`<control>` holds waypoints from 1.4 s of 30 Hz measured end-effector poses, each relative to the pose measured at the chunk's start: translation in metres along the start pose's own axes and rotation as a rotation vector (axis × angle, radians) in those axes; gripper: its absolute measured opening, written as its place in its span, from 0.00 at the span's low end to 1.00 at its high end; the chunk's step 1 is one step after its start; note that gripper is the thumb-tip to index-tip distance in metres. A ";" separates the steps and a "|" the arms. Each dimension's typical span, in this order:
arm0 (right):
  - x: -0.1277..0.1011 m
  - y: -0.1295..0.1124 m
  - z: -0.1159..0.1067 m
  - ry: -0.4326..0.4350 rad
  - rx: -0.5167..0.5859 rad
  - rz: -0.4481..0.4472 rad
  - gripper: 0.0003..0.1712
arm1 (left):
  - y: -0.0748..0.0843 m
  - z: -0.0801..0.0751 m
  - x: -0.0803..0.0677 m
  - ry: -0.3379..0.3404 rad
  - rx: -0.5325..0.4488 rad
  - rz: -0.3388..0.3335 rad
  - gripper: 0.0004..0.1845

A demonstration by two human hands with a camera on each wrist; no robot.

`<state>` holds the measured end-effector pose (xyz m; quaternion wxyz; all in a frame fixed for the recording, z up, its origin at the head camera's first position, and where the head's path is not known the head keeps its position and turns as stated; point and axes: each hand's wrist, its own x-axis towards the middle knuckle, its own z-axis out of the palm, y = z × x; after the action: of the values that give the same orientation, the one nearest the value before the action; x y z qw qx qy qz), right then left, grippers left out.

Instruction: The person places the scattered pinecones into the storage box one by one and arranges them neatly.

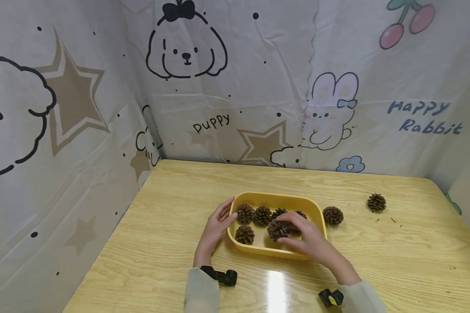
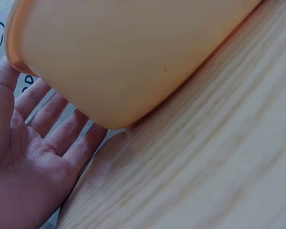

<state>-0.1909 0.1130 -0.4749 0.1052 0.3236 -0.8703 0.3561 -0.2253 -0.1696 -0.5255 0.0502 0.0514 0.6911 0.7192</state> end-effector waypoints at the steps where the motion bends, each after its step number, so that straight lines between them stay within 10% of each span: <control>1: 0.002 0.000 0.001 -0.019 0.001 -0.004 0.30 | 0.000 0.000 0.000 -0.001 -0.002 -0.002 0.30; 15: 0.017 -0.002 0.006 -0.266 0.081 0.052 0.27 | 0.000 -0.001 0.001 -0.012 0.002 0.003 0.31; 42: 0.032 0.001 0.024 -0.410 0.105 0.088 0.24 | -0.002 -0.001 0.002 -0.017 0.009 0.012 0.31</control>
<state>-0.2155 0.0818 -0.4794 -0.1067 0.3559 -0.8670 0.3322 -0.2277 -0.1707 -0.5276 0.0516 0.0618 0.6934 0.7160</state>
